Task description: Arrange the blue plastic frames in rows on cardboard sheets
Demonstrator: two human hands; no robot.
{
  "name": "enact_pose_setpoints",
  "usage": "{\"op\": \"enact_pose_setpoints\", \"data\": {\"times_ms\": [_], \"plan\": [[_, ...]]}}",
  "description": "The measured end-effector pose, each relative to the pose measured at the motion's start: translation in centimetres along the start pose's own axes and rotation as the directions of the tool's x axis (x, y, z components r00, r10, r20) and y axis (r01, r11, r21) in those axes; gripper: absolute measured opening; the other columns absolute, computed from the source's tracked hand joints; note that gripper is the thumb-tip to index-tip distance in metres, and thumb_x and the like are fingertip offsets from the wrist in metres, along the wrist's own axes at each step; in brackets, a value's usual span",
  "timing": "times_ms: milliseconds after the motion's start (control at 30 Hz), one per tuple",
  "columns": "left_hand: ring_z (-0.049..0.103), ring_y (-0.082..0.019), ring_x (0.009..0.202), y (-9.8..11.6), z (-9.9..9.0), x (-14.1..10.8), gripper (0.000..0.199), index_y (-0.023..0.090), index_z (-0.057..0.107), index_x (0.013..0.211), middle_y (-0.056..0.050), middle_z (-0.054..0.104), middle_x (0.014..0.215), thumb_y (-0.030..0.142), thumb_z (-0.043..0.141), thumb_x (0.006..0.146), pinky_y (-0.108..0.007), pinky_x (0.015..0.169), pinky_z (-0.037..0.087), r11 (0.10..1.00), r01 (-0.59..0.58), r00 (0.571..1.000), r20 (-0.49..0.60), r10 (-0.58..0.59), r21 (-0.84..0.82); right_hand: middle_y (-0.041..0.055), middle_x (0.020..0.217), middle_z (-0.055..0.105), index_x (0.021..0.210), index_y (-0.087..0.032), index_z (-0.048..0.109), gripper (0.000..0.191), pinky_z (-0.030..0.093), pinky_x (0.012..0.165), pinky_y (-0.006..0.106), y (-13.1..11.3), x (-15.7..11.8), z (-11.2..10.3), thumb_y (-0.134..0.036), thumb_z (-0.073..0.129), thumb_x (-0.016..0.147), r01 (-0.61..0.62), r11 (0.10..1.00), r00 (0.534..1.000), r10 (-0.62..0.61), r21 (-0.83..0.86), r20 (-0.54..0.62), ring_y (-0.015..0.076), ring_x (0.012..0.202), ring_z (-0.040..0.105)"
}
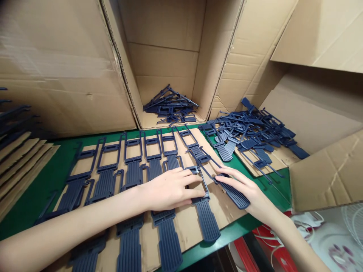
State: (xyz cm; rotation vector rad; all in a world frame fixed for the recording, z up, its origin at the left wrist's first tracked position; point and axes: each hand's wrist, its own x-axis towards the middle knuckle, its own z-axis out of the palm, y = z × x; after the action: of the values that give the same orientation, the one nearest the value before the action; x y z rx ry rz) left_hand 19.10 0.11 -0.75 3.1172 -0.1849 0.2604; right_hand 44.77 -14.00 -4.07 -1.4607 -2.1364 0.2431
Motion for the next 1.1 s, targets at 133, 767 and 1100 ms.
{"op": "enact_pose_setpoints", "data": {"times_ms": [133,767,1100], "plan": [[0.049,-0.024,0.116,-1.0,-0.5,-0.3,0.032,0.023,0.056,0.122,-0.011,0.046,0.136,0.033,0.052,0.092,-0.037,0.092,0.040,0.999,0.038,0.998,-0.051,-0.039,-0.037,0.0093,0.140,0.044,0.133,-0.027,0.050,0.042,0.035,0.108,0.045,0.3,-0.6,-0.2,-0.017,0.046,0.092,0.017,0.999,0.994,-0.021,-0.041,-0.103,0.0259,0.131,0.039],[0.042,-0.029,0.127,-2.5,0.3,-2.6,0.038,0.028,0.052,0.130,-0.012,0.050,0.133,0.038,0.043,0.095,-0.046,0.103,0.036,0.982,0.188,0.982,0.008,-0.188,0.013,0.0104,0.137,0.047,0.132,-0.025,0.050,0.049,0.039,0.106,0.047,0.8,-2.0,0.3,-0.027,0.062,0.085,0.050,0.984,0.998,-0.054,-0.168,-0.017,0.0296,0.130,0.040],[0.047,-0.029,0.122,-2.5,-0.8,-2.5,0.034,0.025,0.060,0.120,-0.012,0.056,0.125,0.040,0.049,0.092,-0.045,0.101,0.037,0.989,0.146,0.989,0.013,-0.146,-0.026,0.0088,0.141,0.044,0.136,-0.029,0.048,0.045,0.046,0.099,0.042,1.1,-2.0,0.0,-0.016,0.044,0.092,0.044,0.977,0.997,-0.057,-0.209,-0.054,0.0270,0.130,0.040]]}}
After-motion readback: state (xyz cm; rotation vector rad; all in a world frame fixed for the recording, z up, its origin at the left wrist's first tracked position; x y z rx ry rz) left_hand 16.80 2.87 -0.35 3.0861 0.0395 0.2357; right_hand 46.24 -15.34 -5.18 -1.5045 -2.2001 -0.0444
